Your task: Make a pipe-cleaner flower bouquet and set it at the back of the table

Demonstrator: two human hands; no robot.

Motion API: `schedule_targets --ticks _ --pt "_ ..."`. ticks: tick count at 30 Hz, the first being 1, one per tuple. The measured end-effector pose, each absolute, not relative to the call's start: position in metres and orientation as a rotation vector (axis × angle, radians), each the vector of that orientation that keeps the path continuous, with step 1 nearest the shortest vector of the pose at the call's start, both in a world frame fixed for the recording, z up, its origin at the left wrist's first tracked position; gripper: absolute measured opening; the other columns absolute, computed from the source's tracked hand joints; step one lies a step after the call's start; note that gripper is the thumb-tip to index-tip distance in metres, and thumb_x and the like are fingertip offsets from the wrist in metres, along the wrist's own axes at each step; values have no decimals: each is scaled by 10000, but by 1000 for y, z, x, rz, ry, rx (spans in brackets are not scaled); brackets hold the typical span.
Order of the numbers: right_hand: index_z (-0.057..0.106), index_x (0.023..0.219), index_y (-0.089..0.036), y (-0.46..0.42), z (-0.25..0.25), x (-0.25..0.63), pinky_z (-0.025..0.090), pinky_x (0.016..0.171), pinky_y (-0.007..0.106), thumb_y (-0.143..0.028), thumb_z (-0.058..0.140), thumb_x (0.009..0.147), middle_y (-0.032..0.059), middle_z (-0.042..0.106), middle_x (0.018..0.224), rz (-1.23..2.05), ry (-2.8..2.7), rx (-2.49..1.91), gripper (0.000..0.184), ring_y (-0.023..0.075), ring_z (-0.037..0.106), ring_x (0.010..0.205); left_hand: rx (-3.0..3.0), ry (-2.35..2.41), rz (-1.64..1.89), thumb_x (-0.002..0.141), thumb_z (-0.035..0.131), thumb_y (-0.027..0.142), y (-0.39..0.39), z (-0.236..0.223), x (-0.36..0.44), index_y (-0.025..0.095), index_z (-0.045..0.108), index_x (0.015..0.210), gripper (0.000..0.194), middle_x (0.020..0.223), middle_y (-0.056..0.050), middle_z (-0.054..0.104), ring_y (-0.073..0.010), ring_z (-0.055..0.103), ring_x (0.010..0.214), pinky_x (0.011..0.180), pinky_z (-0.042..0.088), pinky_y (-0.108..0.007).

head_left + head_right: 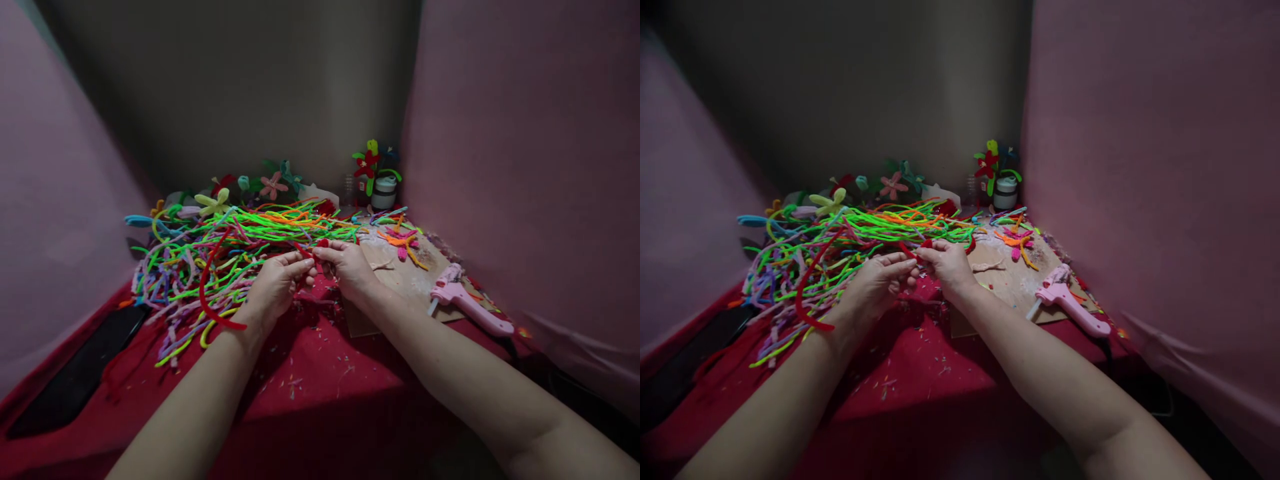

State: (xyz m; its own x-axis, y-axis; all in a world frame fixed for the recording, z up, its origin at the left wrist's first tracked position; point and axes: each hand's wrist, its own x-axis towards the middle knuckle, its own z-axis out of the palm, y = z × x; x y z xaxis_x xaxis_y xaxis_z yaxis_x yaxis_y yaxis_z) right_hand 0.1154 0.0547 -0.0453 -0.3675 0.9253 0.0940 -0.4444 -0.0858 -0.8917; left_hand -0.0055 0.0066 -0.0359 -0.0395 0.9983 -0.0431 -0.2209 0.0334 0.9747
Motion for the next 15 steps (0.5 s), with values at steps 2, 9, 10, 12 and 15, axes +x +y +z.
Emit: schedule_targets --ticks 2,9,10,12,15 --pt "514 590 -146 54 -45 115 212 354 200 -227 682 575 -63 466 432 1658 -1122 -636 187 42 350 350 998 1106 1317 592 737 215 8 -38 -6 100 636 760 227 603 -9 614 -75 540 492 464 398 -188" --pt "508 572 -153 51 -47 114 244 394 209 -283 660 614 -68 450 440 1502 -1188 -674 204 49 367 382 1179 1333 1397 622 658 209 7 -38 1 129 579 619 113 500 25 572 -65 442 377 380 315 -202" --pt "509 565 -153 52 -49 113 245 398 209 -287 657 623 -69 444 438 1456 -1191 -687 208 47 356 385 1234 1371 1416 627 643 198 6 -37 4 137 559 587 111 473 36 551 -61 423 369 380 305 -202" --pt "514 557 -153 53 -52 112 255 403 209 -294 650 638 -66 446 442 1393 -1180 -704 212 46 348 393 1346 1457 1475 631 621 177 5 -35 8 149 526 537 136 434 52 512 -57 406 373 392 300 -198" --pt "531 573 -149 55 -55 111 258 390 211 -308 644 651 -55 469 460 1397 -1150 -704 210 51 358 391 1375 1469 1513 645 617 182 6 -37 9 151 526 537 144 435 54 514 -60 425 392 414 321 -196"
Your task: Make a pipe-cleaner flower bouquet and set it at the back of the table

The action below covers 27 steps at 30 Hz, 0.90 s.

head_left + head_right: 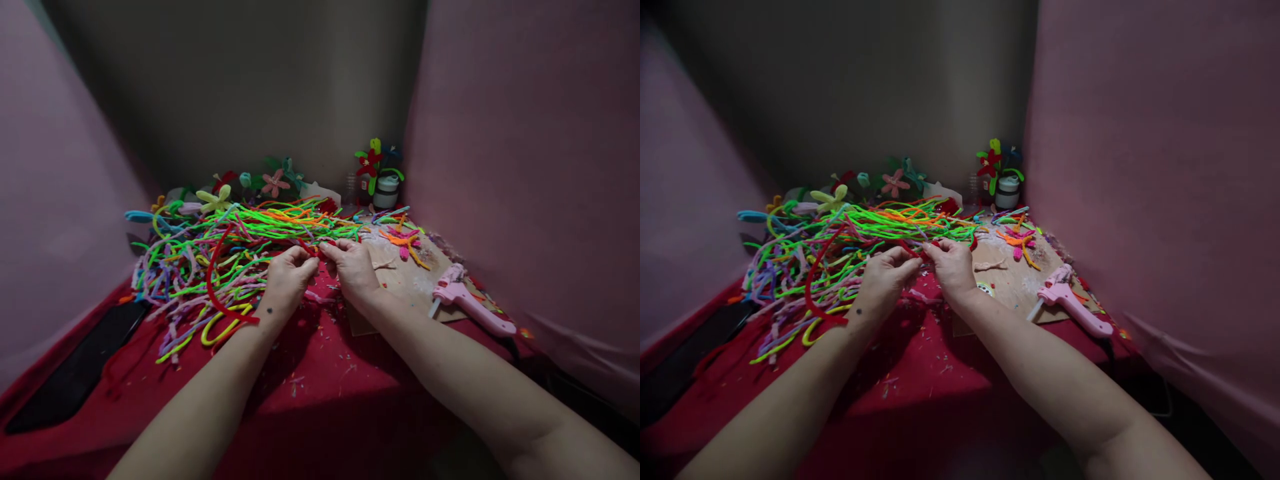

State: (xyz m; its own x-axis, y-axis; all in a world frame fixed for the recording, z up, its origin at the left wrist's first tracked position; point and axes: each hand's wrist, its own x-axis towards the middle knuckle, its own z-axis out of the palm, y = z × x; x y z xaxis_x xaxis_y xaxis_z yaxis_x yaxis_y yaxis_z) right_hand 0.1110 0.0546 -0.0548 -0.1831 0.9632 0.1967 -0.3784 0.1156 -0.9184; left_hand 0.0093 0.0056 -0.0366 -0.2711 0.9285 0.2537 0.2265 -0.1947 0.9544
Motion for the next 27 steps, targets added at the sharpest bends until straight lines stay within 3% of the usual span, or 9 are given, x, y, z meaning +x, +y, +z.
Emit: schedule_targets --ticks 10,15,22,27 --pt "595 612 -112 54 -49 115 326 397 192 -222 652 597 -2 582 499 1616 -1233 -621 125 68 469 404 1064 1067 1379 619 691 153 10 -40 -13 95 633 758 162 660 -27 657 -94 592 544 538 453 -202" --pt "586 591 -115 53 -46 115 321 388 193 -201 612 595 -2 590 502 1659 -1245 -692 89 65 456 391 1085 1049 1403 607 682 112 10 -39 -14 127 619 777 182 652 -11 665 -106 608 535 533 463 -210" --pt "576 529 -122 55 -48 115 252 366 199 -180 560 608 -19 551 463 1507 -1447 -772 99 53 389 376 1206 1192 1393 622 685 182 8 -38 -12 123 604 742 156 627 -17 650 -112 584 490 496 450 -223" --pt "480 480 -152 57 -49 113 173 348 200 -157 562 590 -73 402 365 1625 -1298 -775 138 37 281 332 1912 1457 1428 737 546 155 8 -49 -15 161 625 805 105 673 -19 637 -137 590 606 607 464 -261"
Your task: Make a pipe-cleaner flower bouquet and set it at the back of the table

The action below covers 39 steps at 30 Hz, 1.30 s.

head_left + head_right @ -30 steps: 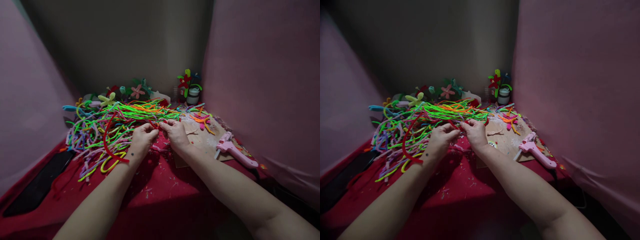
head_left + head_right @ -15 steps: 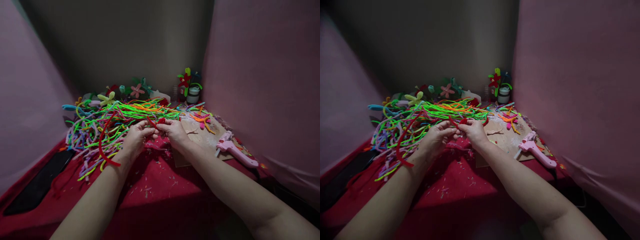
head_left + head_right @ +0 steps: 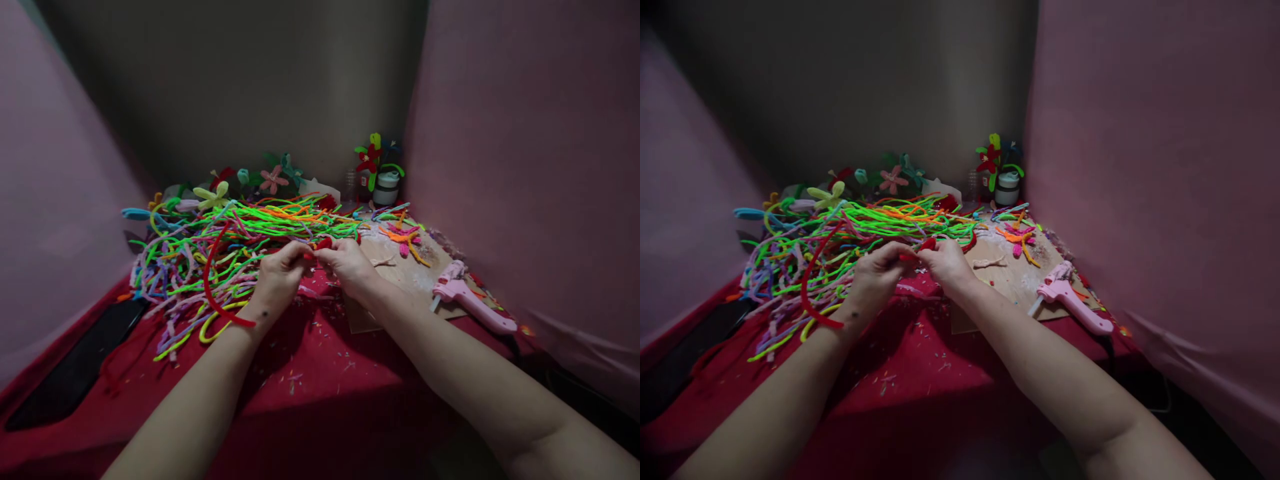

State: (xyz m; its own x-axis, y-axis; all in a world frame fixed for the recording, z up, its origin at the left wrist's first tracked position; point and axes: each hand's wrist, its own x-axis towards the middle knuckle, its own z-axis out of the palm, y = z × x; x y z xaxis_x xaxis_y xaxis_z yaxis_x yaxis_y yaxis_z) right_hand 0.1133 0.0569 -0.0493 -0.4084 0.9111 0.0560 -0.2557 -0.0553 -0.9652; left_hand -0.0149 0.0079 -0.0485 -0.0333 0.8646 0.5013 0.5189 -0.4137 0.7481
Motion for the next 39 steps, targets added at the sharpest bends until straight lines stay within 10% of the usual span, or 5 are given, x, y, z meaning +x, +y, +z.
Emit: schedule_targets --ticks 4,13,20,29,39 --pt "411 473 -172 58 -47 114 156 349 198 -146 562 563 -79 374 369 1789 -1182 -762 178 38 274 330 2415 1452 1341 785 490 152 7 -51 -17 186 651 851 177 850 -59 667 -168 593 810 781 443 -297" --pt "506 547 -154 55 -45 115 325 490 206 -212 500 668 -29 489 505 1258 -1642 -659 135 76 412 478 1344 1105 1091 745 616 322 5 -30 -23 125 586 744 200 596 -5 565 -95 509 488 493 408 -222" --pt "505 593 -156 51 -44 116 320 564 227 -167 459 708 -15 494 578 788 -1854 -851 124 98 415 573 1852 1500 1060 781 530 281 4 -30 -19 149 569 680 171 559 19 507 -83 430 479 472 303 -212" --pt "369 486 -187 49 -45 114 165 380 209 -193 578 556 -84 330 393 1756 -1222 -742 220 47 268 363 3163 2162 744 877 387 200 -1 -48 -9 173 619 799 247 671 -78 598 -197 554 674 629 350 -314" --pt "525 559 -157 61 -52 114 269 481 215 -200 497 630 -47 465 507 1298 -1594 -769 88 77 367 488 2205 1555 1026 840 408 254 7 -33 -14 180 597 907 214 894 -43 653 -179 587 867 763 428 -268"
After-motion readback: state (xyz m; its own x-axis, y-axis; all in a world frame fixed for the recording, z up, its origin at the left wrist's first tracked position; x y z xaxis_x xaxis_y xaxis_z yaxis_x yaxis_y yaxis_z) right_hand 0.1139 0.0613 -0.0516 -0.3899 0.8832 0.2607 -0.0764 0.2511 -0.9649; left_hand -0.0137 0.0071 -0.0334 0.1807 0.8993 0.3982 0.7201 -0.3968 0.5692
